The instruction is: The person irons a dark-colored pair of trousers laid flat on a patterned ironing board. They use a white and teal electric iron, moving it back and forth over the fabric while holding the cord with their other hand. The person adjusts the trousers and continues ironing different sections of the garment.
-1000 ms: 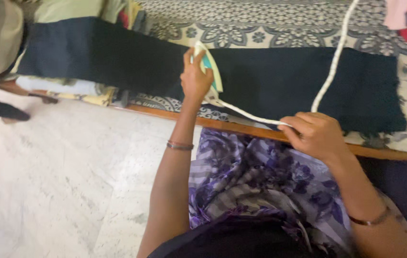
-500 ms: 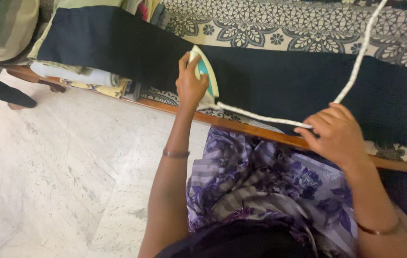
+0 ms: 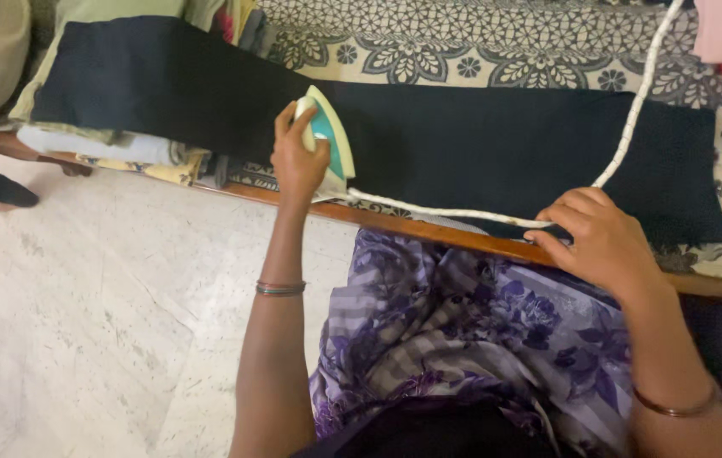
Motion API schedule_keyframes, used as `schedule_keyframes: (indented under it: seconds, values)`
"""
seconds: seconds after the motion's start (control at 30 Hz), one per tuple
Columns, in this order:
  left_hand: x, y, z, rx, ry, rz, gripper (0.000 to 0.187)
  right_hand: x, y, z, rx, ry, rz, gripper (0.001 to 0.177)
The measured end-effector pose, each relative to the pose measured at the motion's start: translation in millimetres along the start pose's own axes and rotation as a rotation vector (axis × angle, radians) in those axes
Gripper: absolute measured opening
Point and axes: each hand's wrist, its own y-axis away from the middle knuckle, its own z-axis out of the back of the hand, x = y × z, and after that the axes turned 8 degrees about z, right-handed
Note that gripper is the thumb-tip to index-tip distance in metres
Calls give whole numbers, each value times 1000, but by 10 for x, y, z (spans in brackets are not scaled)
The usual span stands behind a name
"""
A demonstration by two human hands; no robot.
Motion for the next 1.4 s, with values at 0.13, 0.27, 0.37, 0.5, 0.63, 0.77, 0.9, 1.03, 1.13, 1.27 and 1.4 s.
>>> schedule_keyframes:
  seconds: [0.13, 0.27, 0.37, 0.5, 0.63, 0.77, 0.9, 1.03, 1.13, 1.27, 1.4]
  values:
    - [66, -228, 34, -6, -49, 55, 49, 104, -26, -25, -52, -36, 125, 26]
    - [-28, -294, -7, -31, -52, 95, 52, 141, -41, 2, -34, -22, 88, 22]
    - [26, -93, 14, -40, -35, -5, 50, 92, -10, 51, -34, -4, 52, 19]
    - [144, -56, 114, 42, -38, -34, 52, 117, -14, 56, -38, -9, 101, 15]
    - [100, -346, 46, -22, -52, 45, 50, 192, -88, 27, -31, -41, 149, 18]
    - [-23, -381, -15, -5, -38, 57, 51, 159, -112, 41, -77, -34, 136, 16]
    - [-73, -75, 52, 13, 5, -44, 52, 113, -56, 83, -57, -4, 60, 14]
    - [-99, 71, 122, 87, 17, -48, 48, 85, -32, 89, -28, 25, 78, 14]
    - [-54, -121, 56, 60, 12, -25, 47, 121, -36, 52, -32, -2, 111, 15]
    - [-85, -470, -94, 33, -15, 23, 47, 173, -71, 43, -72, -16, 113, 16]
    - [-169, -368, -136, 32, -25, -13, 50, 115, -33, 64, -81, -15, 87, 13]
